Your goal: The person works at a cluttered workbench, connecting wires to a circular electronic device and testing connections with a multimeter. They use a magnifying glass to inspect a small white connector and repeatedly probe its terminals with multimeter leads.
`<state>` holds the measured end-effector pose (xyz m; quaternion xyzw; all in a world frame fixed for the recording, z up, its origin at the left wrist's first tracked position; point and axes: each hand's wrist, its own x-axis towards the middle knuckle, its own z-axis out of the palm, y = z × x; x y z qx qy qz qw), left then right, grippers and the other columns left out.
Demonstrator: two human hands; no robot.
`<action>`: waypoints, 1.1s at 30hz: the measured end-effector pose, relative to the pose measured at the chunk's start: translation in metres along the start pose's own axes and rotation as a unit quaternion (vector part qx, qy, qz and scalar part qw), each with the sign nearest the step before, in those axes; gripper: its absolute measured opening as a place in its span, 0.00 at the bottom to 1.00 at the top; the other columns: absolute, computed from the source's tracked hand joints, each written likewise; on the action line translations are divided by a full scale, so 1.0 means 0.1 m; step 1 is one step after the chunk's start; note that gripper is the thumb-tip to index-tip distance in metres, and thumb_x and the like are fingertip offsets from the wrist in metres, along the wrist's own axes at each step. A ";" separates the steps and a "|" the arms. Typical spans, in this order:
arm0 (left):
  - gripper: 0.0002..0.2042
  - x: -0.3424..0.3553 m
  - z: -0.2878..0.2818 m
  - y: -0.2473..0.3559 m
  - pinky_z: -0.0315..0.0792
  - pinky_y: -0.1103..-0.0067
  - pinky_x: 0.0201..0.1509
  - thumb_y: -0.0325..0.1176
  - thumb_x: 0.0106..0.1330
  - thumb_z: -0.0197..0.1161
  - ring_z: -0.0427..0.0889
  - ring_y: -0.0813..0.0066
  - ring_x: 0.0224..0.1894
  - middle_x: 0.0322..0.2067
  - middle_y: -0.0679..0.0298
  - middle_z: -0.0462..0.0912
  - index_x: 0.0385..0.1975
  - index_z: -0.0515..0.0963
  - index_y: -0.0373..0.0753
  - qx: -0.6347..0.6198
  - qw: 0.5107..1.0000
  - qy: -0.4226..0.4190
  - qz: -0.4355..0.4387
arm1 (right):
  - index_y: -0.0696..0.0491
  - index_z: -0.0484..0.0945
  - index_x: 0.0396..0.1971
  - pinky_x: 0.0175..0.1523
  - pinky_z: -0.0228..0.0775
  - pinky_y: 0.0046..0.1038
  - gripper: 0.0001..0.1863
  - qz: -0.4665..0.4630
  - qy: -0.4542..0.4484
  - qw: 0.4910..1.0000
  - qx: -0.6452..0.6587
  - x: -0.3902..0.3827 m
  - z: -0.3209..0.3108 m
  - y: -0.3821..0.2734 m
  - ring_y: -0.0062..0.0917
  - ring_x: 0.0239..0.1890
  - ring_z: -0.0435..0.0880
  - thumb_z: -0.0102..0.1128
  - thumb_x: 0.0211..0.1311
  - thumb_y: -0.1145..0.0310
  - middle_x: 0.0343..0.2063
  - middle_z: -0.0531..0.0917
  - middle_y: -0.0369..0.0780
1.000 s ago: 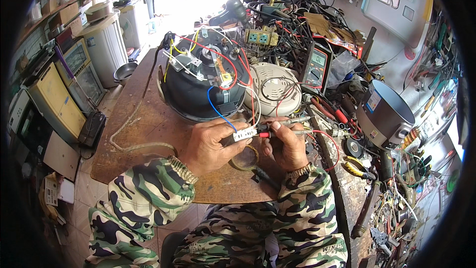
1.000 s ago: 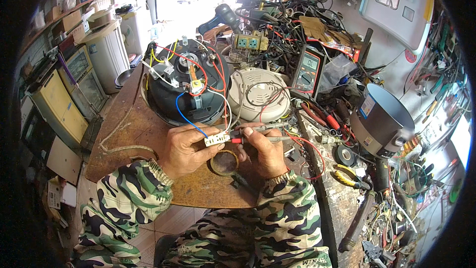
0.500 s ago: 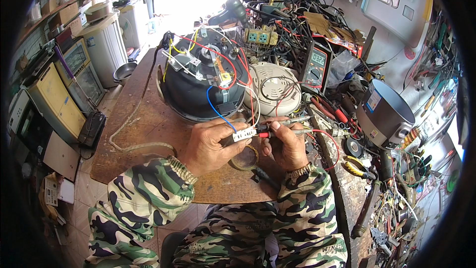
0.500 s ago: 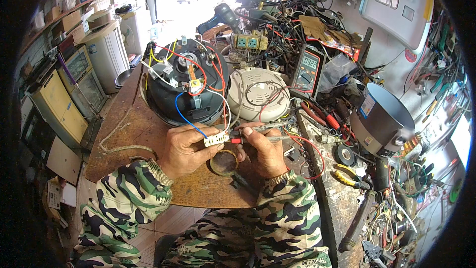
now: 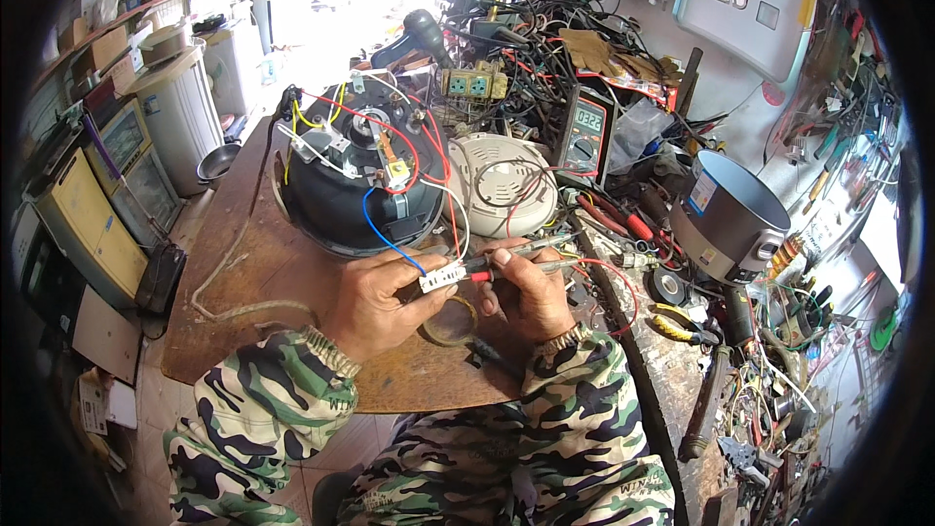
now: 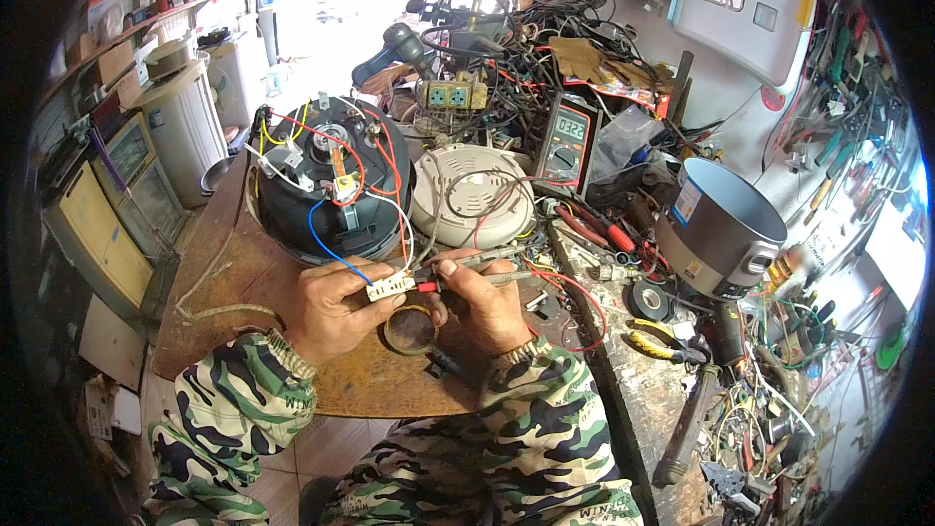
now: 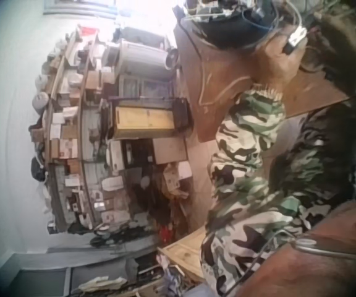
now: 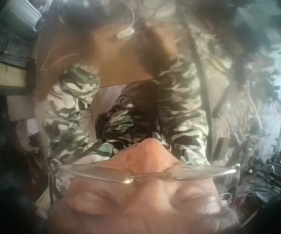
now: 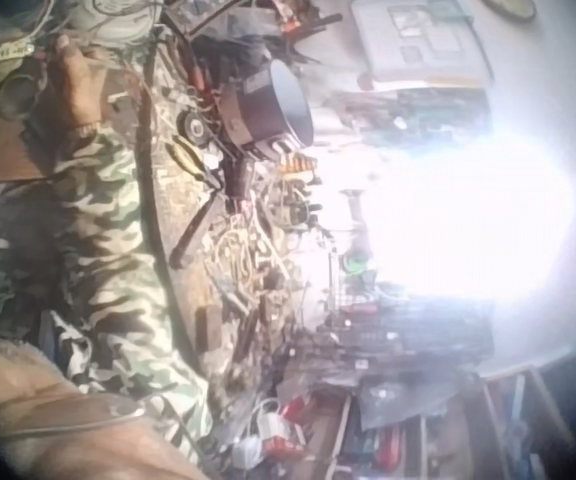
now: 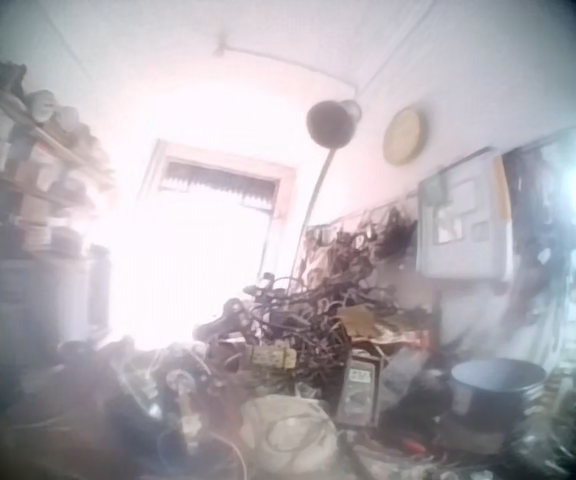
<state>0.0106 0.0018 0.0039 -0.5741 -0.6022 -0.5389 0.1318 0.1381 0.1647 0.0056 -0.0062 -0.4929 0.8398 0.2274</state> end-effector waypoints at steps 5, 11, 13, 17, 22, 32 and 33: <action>0.14 -0.01 0.00 -0.02 0.80 0.77 0.40 0.25 0.53 0.75 0.88 0.67 0.36 0.35 0.55 0.87 0.39 0.83 0.31 -0.006 1.000 -0.003 -0.001 | 0.64 0.78 0.36 0.25 0.68 0.24 0.10 -0.007 -0.010 1.000 -0.006 0.01 -0.01 0.01 0.25 0.23 0.77 0.57 0.66 0.71 0.29 0.81 0.43; 0.13 -0.02 0.01 -0.02 0.80 0.77 0.40 0.25 0.54 0.74 0.87 0.67 0.36 0.35 0.55 0.87 0.39 0.83 0.30 -0.013 1.000 -0.002 -0.005 | 0.65 0.79 0.37 0.24 0.69 0.24 0.10 -0.011 0.009 1.000 -0.005 0.00 -0.03 0.03 0.25 0.24 0.77 0.59 0.65 0.71 0.28 0.80 0.43; 0.13 -0.03 0.00 -0.03 0.80 0.77 0.40 0.24 0.53 0.74 0.87 0.68 0.36 0.35 0.55 0.87 0.39 0.83 0.30 -0.016 1.000 -0.002 -0.008 | 0.66 0.79 0.37 0.24 0.69 0.24 0.11 -0.011 0.008 1.000 0.001 0.01 -0.01 0.03 0.25 0.24 0.78 0.59 0.65 0.71 0.28 0.80 0.42; 0.14 -0.02 0.01 -0.03 0.80 0.77 0.40 0.24 0.53 0.74 0.87 0.68 0.36 0.35 0.55 0.87 0.39 0.83 0.30 -0.018 1.000 -0.004 -0.009 | 0.65 0.79 0.37 0.25 0.69 0.24 0.11 -0.007 0.010 1.000 -0.005 0.00 0.00 0.02 0.25 0.24 0.77 0.60 0.64 0.71 0.27 0.80 0.41; 0.14 -0.02 0.00 -0.01 0.80 0.77 0.40 0.24 0.53 0.75 0.87 0.68 0.36 0.35 0.55 0.87 0.39 0.83 0.30 -0.017 1.000 -0.002 -0.007 | 0.64 0.78 0.37 0.25 0.69 0.23 0.10 -0.004 0.025 1.000 0.001 -0.02 0.04 0.01 0.24 0.24 0.77 0.60 0.64 0.71 0.27 0.79 0.41; 0.13 -0.03 0.00 0.00 0.81 0.76 0.39 0.25 0.53 0.74 0.88 0.66 0.36 0.35 0.56 0.87 0.39 0.84 0.34 -0.002 1.000 0.002 -0.012 | 0.65 0.78 0.40 0.23 0.72 0.26 0.13 -0.018 0.022 1.000 -0.008 0.00 -0.03 0.08 0.27 0.20 0.78 0.59 0.64 0.69 0.26 0.82 0.44; 0.13 -0.02 0.01 -0.01 0.81 0.76 0.39 0.25 0.53 0.74 0.88 0.66 0.36 0.35 0.56 0.87 0.39 0.84 0.34 0.000 1.000 0.004 -0.007 | 0.64 0.78 0.40 0.23 0.72 0.26 0.13 -0.021 0.019 1.000 -0.008 0.00 -0.04 0.08 0.27 0.20 0.78 0.59 0.64 0.69 0.26 0.82 0.44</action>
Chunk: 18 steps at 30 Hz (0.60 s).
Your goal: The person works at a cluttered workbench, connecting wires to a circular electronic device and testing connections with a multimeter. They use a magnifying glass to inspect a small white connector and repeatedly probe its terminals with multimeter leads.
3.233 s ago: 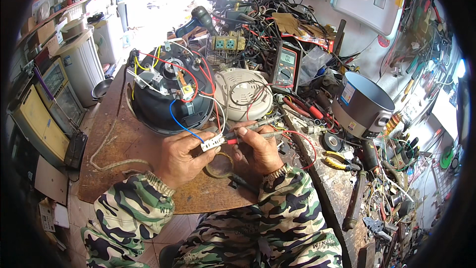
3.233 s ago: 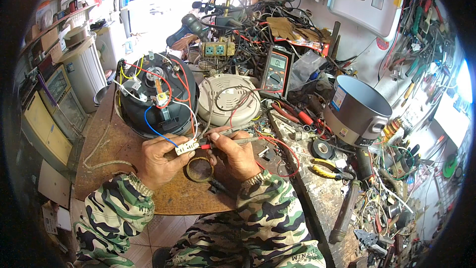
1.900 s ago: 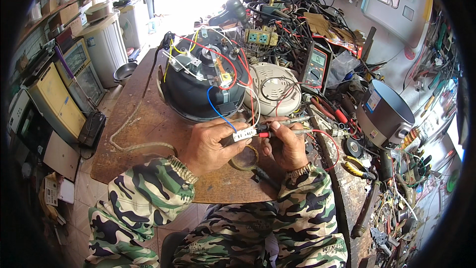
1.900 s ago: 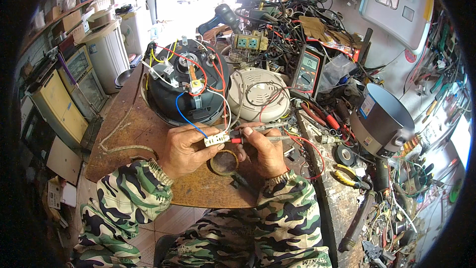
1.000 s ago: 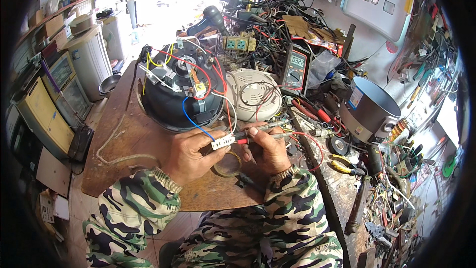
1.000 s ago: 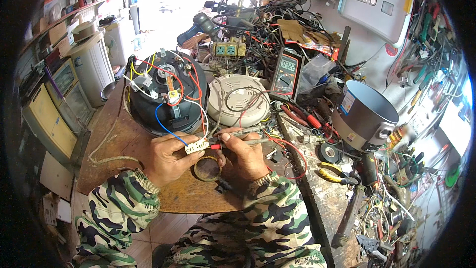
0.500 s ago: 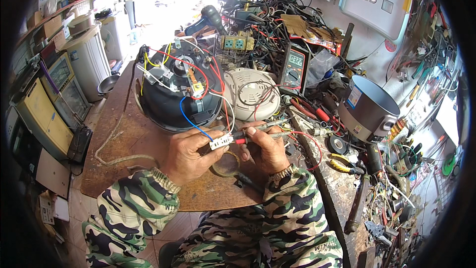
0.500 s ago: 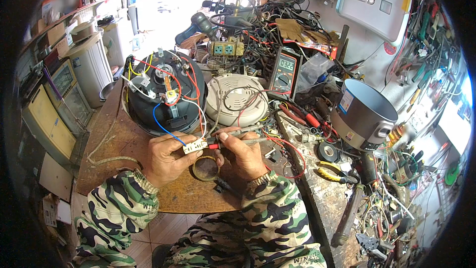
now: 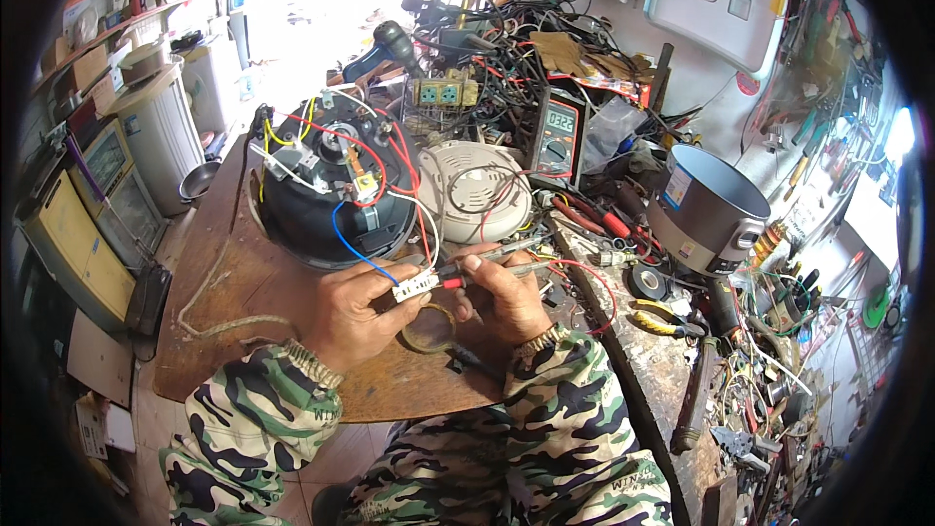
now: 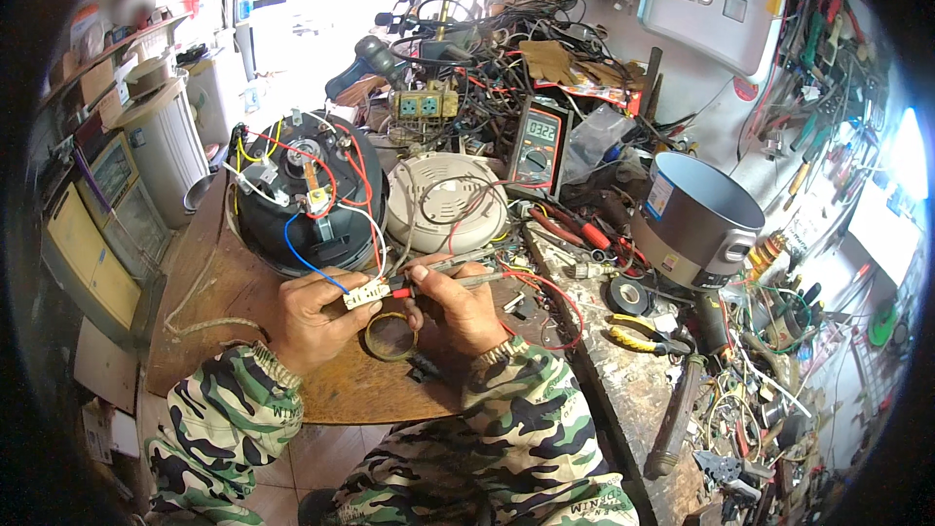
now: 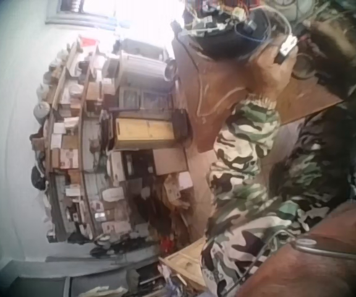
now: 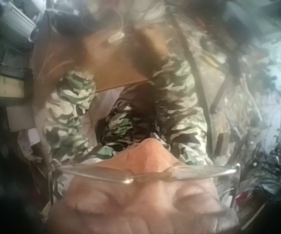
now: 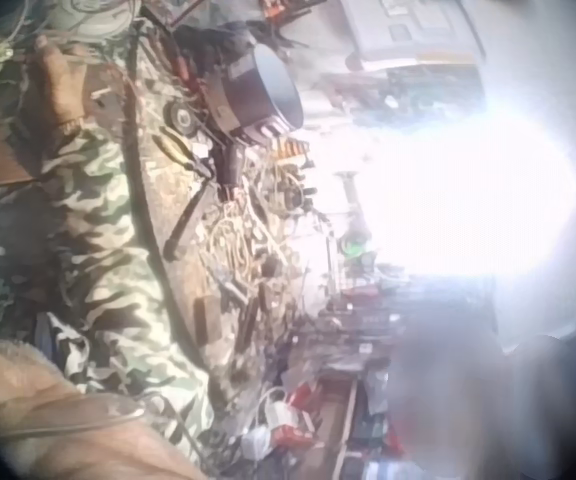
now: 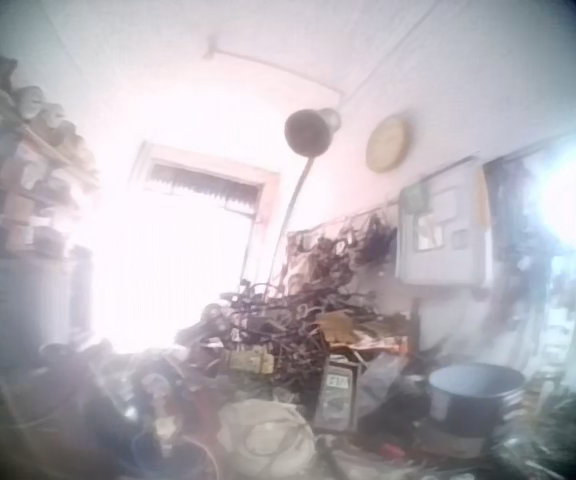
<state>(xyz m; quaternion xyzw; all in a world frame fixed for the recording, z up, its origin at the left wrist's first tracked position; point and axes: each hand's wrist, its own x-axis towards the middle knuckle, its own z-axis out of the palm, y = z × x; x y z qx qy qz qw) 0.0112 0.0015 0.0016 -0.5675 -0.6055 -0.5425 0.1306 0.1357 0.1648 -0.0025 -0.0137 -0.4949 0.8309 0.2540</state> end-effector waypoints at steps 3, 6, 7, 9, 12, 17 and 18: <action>0.13 0.01 0.01 0.00 0.80 0.75 0.38 0.26 0.53 0.75 0.88 0.66 0.35 0.34 0.56 0.87 0.39 0.84 0.34 0.014 1.000 -0.001 0.004 | 0.65 0.79 0.39 0.23 0.71 0.26 0.13 0.000 -0.005 1.000 0.004 0.00 -0.01 -0.01 0.26 0.21 0.78 0.60 0.64 0.69 0.27 0.82 0.44; 0.14 -0.01 -0.02 -0.01 0.80 0.76 0.40 0.24 0.53 0.74 0.87 0.66 0.35 0.34 0.55 0.87 0.39 0.83 0.31 0.017 1.000 -0.015 -0.006 | 0.65 0.78 0.39 0.25 0.71 0.27 0.13 0.003 -0.022 1.000 0.015 0.02 -0.04 0.02 0.27 0.21 0.77 0.60 0.64 0.69 0.28 0.81 0.45; 0.13 -0.01 -0.03 0.01 0.80 0.76 0.40 0.25 0.53 0.74 0.87 0.65 0.35 0.34 0.55 0.87 0.39 0.83 0.32 0.015 1.000 -0.011 -0.016 | 0.65 0.78 0.39 0.25 0.71 0.27 0.13 0.007 -0.018 1.000 0.018 0.02 -0.02 0.01 0.27 0.22 0.77 0.60 0.63 0.69 0.28 0.81 0.45; 0.13 -0.01 -0.02 0.03 0.80 0.75 0.40 0.25 0.53 0.74 0.87 0.65 0.35 0.34 0.55 0.87 0.39 0.84 0.33 0.009 0.999 -0.012 -0.037 | 0.65 0.78 0.39 0.25 0.70 0.26 0.13 0.008 -0.014 1.000 0.018 0.03 -0.02 0.02 0.26 0.22 0.77 0.61 0.63 0.69 0.28 0.80 0.44; 0.13 0.00 0.00 0.03 0.79 0.75 0.40 0.24 0.53 0.73 0.87 0.65 0.35 0.34 0.55 0.87 0.39 0.84 0.32 -0.002 0.999 -0.014 -0.034 | 0.65 0.78 0.37 0.25 0.70 0.25 0.13 -0.004 -0.021 1.000 0.018 0.03 -0.02 0.01 0.25 0.21 0.78 0.61 0.65 0.68 0.26 0.79 0.42; 0.13 0.00 -0.02 0.02 0.79 0.75 0.39 0.23 0.52 0.73 0.87 0.65 0.35 0.34 0.55 0.87 0.38 0.83 0.31 0.018 0.999 -0.028 -0.029 | 0.65 0.77 0.38 0.25 0.70 0.25 0.12 -0.005 -0.022 0.999 0.049 0.04 -0.05 0.06 0.25 0.21 0.78 0.61 0.65 0.69 0.26 0.80 0.43; 0.13 0.00 -0.02 0.03 0.79 0.75 0.39 0.23 0.52 0.73 0.87 0.65 0.35 0.34 0.55 0.87 0.38 0.83 0.30 0.020 0.999 -0.025 -0.028 | 0.65 0.76 0.38 0.25 0.70 0.25 0.12 -0.002 -0.016 0.998 0.064 0.05 -0.03 0.07 0.25 0.21 0.78 0.61 0.65 0.69 0.26 0.80 0.43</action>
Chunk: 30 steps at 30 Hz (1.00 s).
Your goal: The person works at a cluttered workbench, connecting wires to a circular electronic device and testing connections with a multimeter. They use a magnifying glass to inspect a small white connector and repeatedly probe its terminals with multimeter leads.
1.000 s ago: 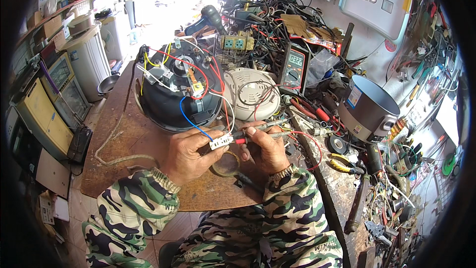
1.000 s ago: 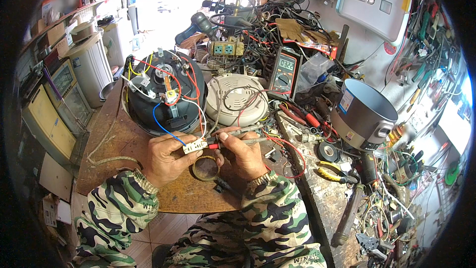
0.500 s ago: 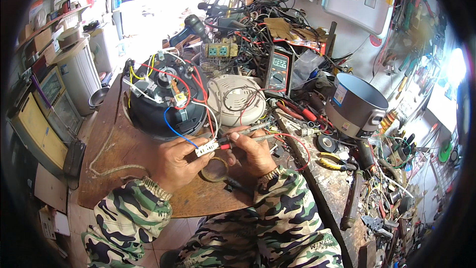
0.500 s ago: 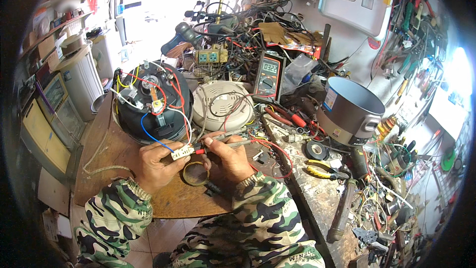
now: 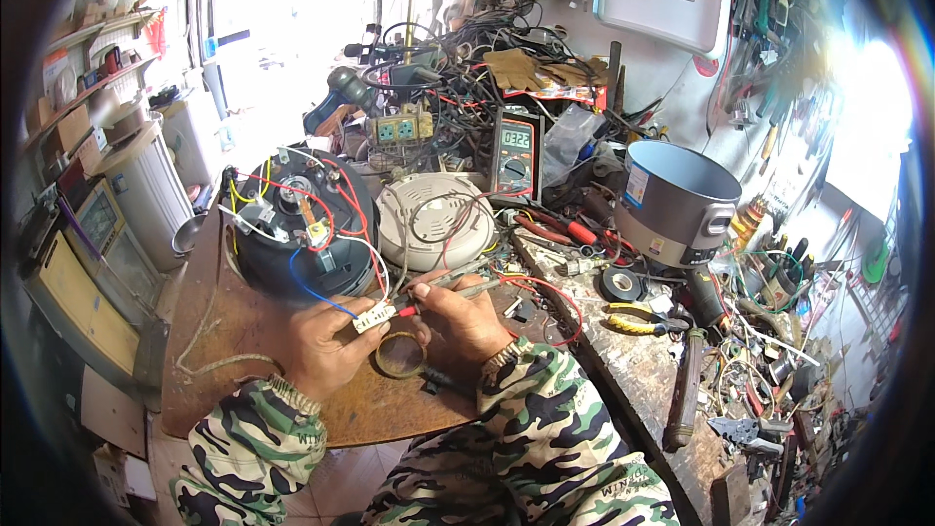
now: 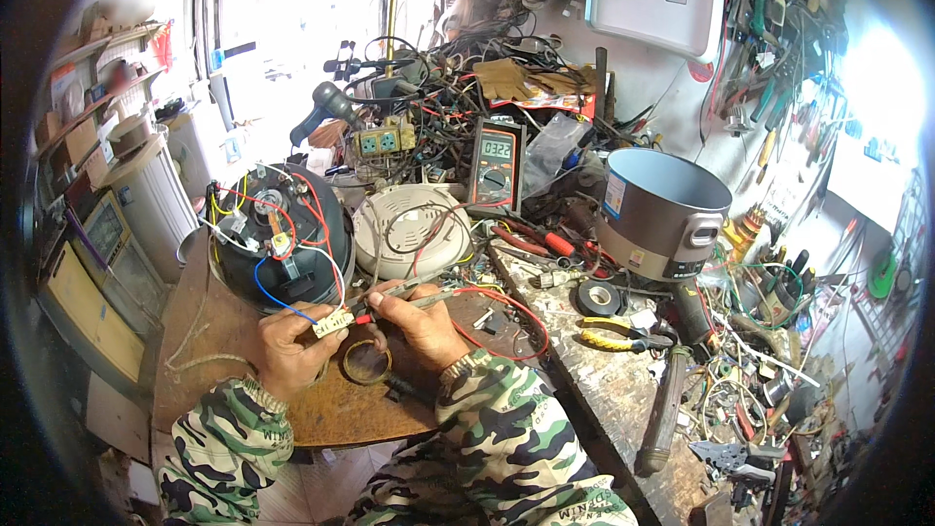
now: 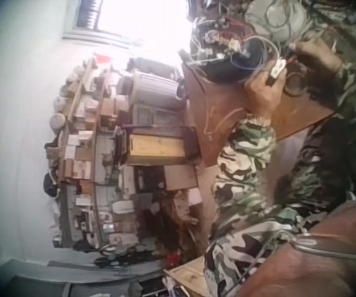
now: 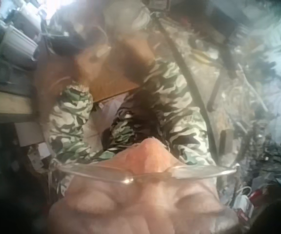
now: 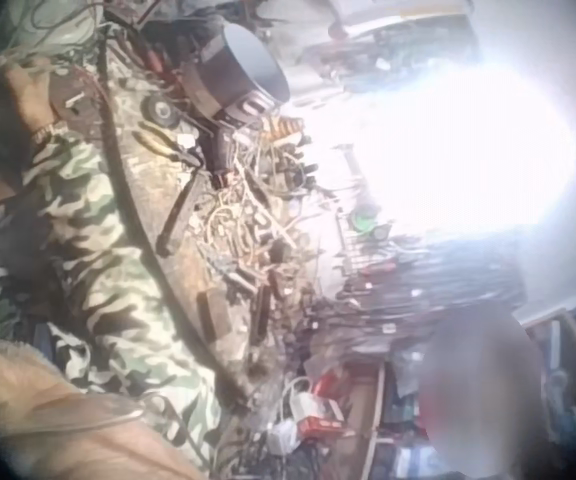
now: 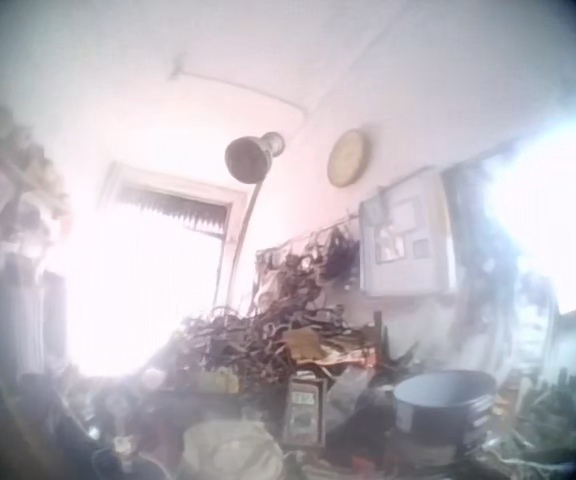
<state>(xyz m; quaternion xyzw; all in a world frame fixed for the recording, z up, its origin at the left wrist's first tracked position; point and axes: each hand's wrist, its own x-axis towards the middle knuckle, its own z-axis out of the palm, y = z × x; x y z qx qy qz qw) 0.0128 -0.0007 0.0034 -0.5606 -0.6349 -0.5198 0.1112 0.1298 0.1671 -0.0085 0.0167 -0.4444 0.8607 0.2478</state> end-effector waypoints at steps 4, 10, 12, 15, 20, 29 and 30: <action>0.13 0.03 0.00 0.07 0.78 0.75 0.38 0.22 0.52 0.74 0.87 0.66 0.34 0.33 0.55 0.86 0.38 0.83 0.30 0.006 1.000 0.003 0.005 | 0.62 0.77 0.39 0.24 0.70 0.25 0.10 0.026 0.014 0.999 0.044 -0.02 0.03 -0.01 0.24 0.21 0.78 0.63 0.64 0.71 0.25 0.79 0.41; 0.14 0.04 0.02 0.07 0.77 0.77 0.37 0.21 0.51 0.74 0.86 0.68 0.33 0.32 0.56 0.86 0.38 0.83 0.30 0.016 1.000 0.002 0.019 | 0.63 0.77 0.40 0.25 0.70 0.24 0.11 0.029 -0.039 0.999 -0.009 0.02 -0.09 -0.02 0.22 0.20 0.78 0.60 0.66 0.69 0.25 0.80 0.40; 0.14 0.04 0.03 0.08 0.77 0.77 0.36 0.21 0.50 0.74 0.85 0.70 0.32 0.32 0.56 0.86 0.38 0.83 0.30 0.016 1.000 0.005 0.020 | 0.63 0.78 0.40 0.25 0.70 0.24 0.11 0.022 -0.040 0.999 -0.010 0.02 -0.06 -0.01 0.22 0.20 0.78 0.60 0.67 0.69 0.25 0.81 0.40; 0.14 0.03 0.01 0.09 0.76 0.77 0.40 0.23 0.53 0.74 0.85 0.69 0.35 0.33 0.56 0.85 0.39 0.82 0.29 0.015 1.000 -0.012 0.000 | 0.62 0.78 0.39 0.24 0.70 0.23 0.10 0.021 -0.042 0.999 0.000 0.03 -0.07 0.01 0.22 0.19 0.77 0.60 0.66 0.69 0.23 0.80 0.39; 0.14 0.00 0.03 0.02 0.77 0.79 0.36 0.21 0.51 0.74 0.85 0.72 0.32 0.33 0.57 0.86 0.38 0.82 0.30 0.010 1.000 0.001 0.012 | 0.61 0.78 0.37 0.23 0.70 0.23 0.09 0.042 -0.057 0.997 0.004 0.04 -0.09 0.01 0.21 0.19 0.77 0.60 0.66 0.69 0.22 0.80 0.38; 0.14 -0.03 0.03 -0.04 0.77 0.77 0.38 0.22 0.52 0.74 0.85 0.71 0.33 0.33 0.57 0.86 0.39 0.82 0.30 0.014 1.000 -0.001 0.016 | 0.62 0.79 0.38 0.24 0.68 0.21 0.11 0.046 -0.048 0.998 -0.001 0.01 -0.07 -0.02 0.19 0.19 0.76 0.59 0.67 0.68 0.22 0.80 0.38; 0.14 -0.03 0.03 -0.04 0.77 0.77 0.38 0.22 0.53 0.74 0.85 0.71 0.33 0.33 0.57 0.86 0.39 0.82 0.30 0.016 1.000 0.000 0.020 | 0.62 0.79 0.38 0.24 0.68 0.21 0.11 0.046 -0.047 0.998 0.004 0.02 -0.07 0.00 0.19 0.20 0.76 0.59 0.67 0.68 0.22 0.80 0.37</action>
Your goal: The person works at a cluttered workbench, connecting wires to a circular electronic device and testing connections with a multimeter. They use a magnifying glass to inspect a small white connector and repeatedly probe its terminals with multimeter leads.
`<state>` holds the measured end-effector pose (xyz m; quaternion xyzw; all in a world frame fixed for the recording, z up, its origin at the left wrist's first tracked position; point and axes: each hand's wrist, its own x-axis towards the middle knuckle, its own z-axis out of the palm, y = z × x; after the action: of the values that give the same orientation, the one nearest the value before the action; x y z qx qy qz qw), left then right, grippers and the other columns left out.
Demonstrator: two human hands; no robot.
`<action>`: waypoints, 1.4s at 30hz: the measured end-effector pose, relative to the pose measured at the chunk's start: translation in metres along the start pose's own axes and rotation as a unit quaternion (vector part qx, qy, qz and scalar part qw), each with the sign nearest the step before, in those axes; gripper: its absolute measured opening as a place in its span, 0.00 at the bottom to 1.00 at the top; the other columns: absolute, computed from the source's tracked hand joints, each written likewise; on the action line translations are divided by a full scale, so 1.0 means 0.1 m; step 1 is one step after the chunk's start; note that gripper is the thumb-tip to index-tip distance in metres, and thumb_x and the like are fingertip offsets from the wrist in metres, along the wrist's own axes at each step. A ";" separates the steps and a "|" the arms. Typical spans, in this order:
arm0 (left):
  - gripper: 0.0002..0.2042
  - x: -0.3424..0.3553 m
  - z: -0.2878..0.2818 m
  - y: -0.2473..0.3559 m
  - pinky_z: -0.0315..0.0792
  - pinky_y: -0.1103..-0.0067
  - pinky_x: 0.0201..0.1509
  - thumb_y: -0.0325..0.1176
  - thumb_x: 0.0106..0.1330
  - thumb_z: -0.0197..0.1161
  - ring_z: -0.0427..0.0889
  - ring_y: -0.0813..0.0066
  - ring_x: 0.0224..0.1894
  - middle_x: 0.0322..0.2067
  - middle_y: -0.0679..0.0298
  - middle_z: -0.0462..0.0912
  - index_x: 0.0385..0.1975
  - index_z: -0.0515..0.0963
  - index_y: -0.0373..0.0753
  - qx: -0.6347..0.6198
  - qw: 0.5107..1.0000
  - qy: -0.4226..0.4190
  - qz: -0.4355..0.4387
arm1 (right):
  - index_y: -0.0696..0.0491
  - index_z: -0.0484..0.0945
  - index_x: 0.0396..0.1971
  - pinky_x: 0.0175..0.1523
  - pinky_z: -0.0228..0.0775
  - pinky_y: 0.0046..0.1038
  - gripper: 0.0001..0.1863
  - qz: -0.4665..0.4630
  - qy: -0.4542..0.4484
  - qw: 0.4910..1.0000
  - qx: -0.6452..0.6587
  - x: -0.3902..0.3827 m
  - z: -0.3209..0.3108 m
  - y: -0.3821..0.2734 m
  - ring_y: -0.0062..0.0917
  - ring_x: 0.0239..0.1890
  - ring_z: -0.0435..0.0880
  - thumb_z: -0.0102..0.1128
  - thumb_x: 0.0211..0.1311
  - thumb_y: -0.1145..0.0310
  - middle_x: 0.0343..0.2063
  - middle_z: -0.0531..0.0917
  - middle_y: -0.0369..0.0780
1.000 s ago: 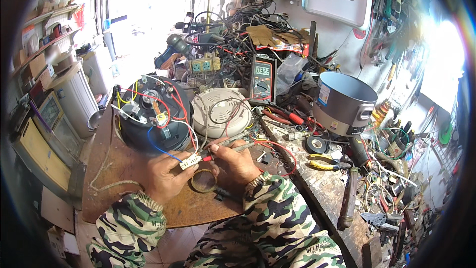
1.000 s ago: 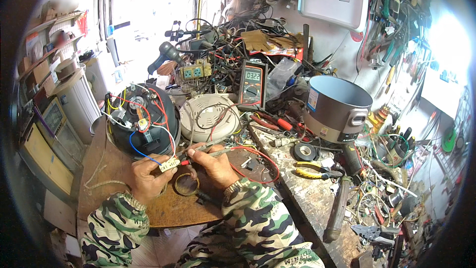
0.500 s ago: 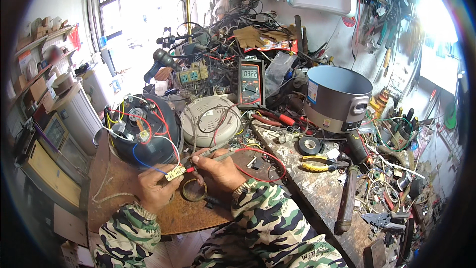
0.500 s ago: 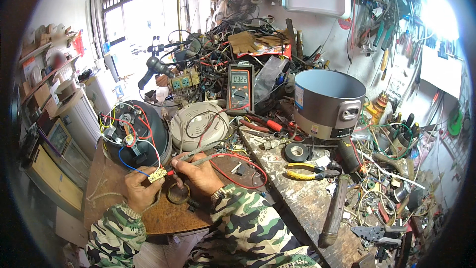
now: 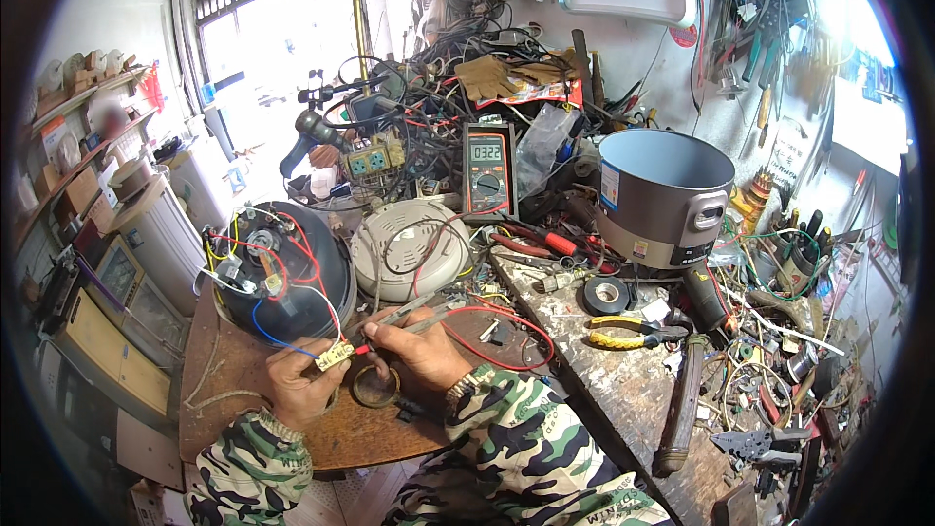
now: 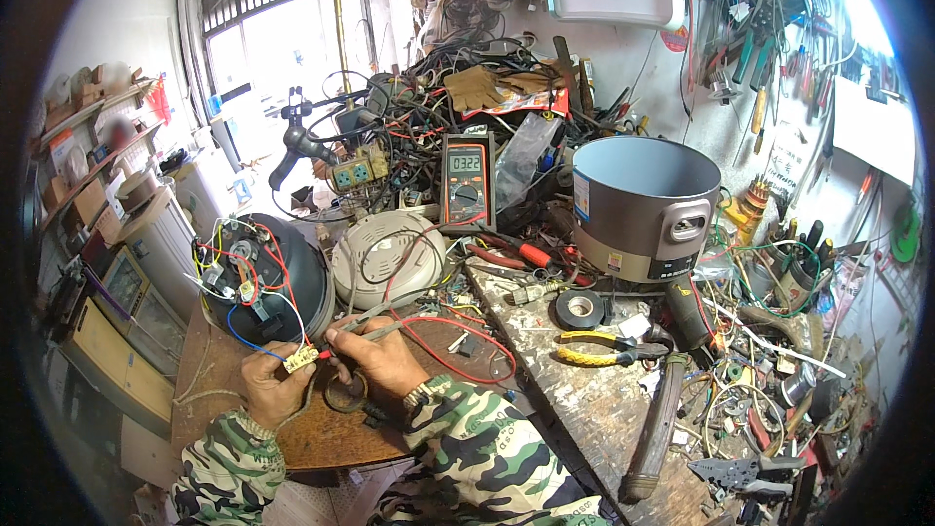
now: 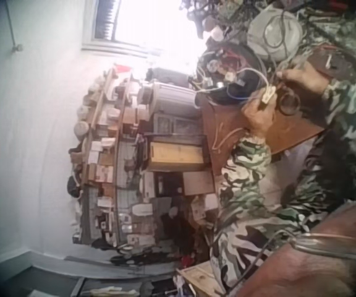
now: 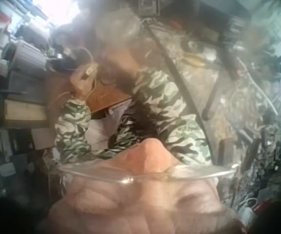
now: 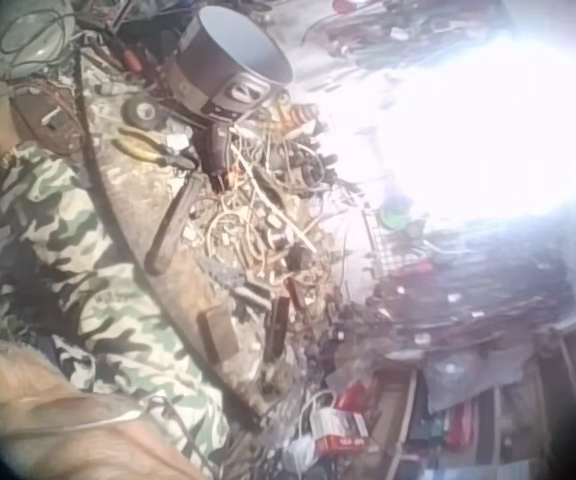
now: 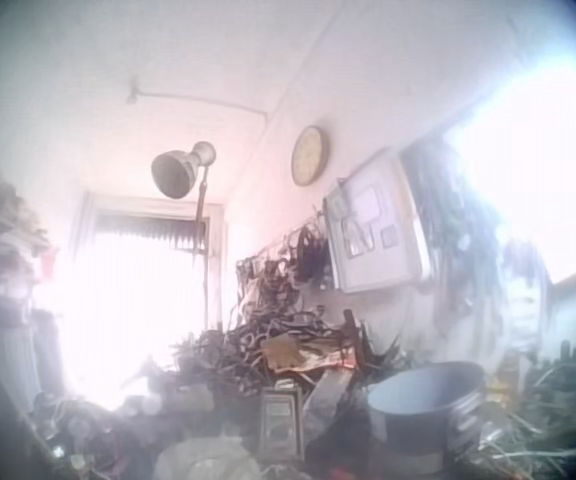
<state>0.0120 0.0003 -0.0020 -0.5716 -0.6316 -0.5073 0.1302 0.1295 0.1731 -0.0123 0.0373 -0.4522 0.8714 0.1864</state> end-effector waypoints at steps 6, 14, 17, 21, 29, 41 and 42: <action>0.14 0.02 0.00 0.04 0.77 0.77 0.38 0.22 0.53 0.74 0.85 0.71 0.33 0.34 0.57 0.86 0.39 0.81 0.30 0.002 1.000 -0.005 0.005 | 0.62 0.79 0.38 0.23 0.68 0.20 0.11 0.003 -0.002 1.000 -0.009 0.00 0.00 -0.03 0.18 0.20 0.76 0.60 0.66 0.68 0.22 0.80 0.37; 0.14 0.00 0.00 0.03 0.77 0.77 0.37 0.22 0.54 0.74 0.85 0.71 0.33 0.34 0.56 0.86 0.40 0.81 0.30 -0.013 1.000 -0.009 0.001 | 0.62 0.78 0.37 0.24 0.68 0.21 0.12 -0.001 -0.003 1.000 0.004 -0.01 0.01 -0.01 0.19 0.19 0.76 0.60 0.66 0.67 0.22 0.79 0.37; 0.14 0.00 0.01 0.00 0.77 0.77 0.37 0.22 0.53 0.74 0.85 0.71 0.33 0.33 0.56 0.86 0.39 0.81 0.30 -0.001 1.000 -0.004 0.011 | 0.62 0.78 0.37 0.24 0.68 0.21 0.11 -0.008 -0.013 1.000 -0.004 0.01 -0.02 0.01 0.19 0.19 0.76 0.60 0.66 0.67 0.22 0.80 0.38; 0.14 0.01 0.01 0.00 0.77 0.77 0.37 0.23 0.53 0.74 0.85 0.70 0.32 0.33 0.56 0.86 0.38 0.81 0.30 -0.004 1.000 -0.001 -0.001 | 0.63 0.77 0.39 0.25 0.69 0.22 0.12 -0.002 -0.020 1.000 -0.008 0.01 -0.04 -0.02 0.21 0.21 0.77 0.60 0.66 0.67 0.24 0.80 0.39; 0.12 0.04 -0.05 0.13 0.78 0.76 0.37 0.23 0.52 0.74 0.86 0.67 0.32 0.31 0.56 0.86 0.37 0.83 0.31 0.047 0.999 0.005 -0.003 | 0.61 0.79 0.34 0.24 0.68 0.22 0.10 -0.018 -0.009 0.999 -0.030 0.06 -0.01 0.06 0.20 0.19 0.78 0.60 0.67 0.67 0.21 0.80 0.37; 0.14 -0.04 0.01 -0.04 0.80 0.76 0.41 0.27 0.53 0.75 0.87 0.68 0.36 0.36 0.57 0.87 0.40 0.84 0.34 -0.014 1.000 0.014 -0.015 | 0.66 0.77 0.38 0.23 0.70 0.23 0.11 -0.001 0.064 0.998 -0.023 -0.05 0.15 -0.10 0.24 0.19 0.78 0.60 0.63 0.73 0.24 0.80 0.42; 0.15 -0.03 0.01 -0.04 0.80 0.76 0.41 0.27 0.53 0.75 0.87 0.67 0.36 0.36 0.57 0.87 0.40 0.84 0.34 -0.011 1.000 0.015 -0.013 | 0.66 0.77 0.38 0.23 0.70 0.23 0.11 -0.008 0.066 0.998 -0.021 -0.04 0.14 -0.10 0.24 0.19 0.78 0.60 0.63 0.72 0.25 0.80 0.43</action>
<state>0.0095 -0.0005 -0.0070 -0.5574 -0.6314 -0.5240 0.1267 0.1356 0.1652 0.0025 -0.0207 -0.4569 0.8608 0.2231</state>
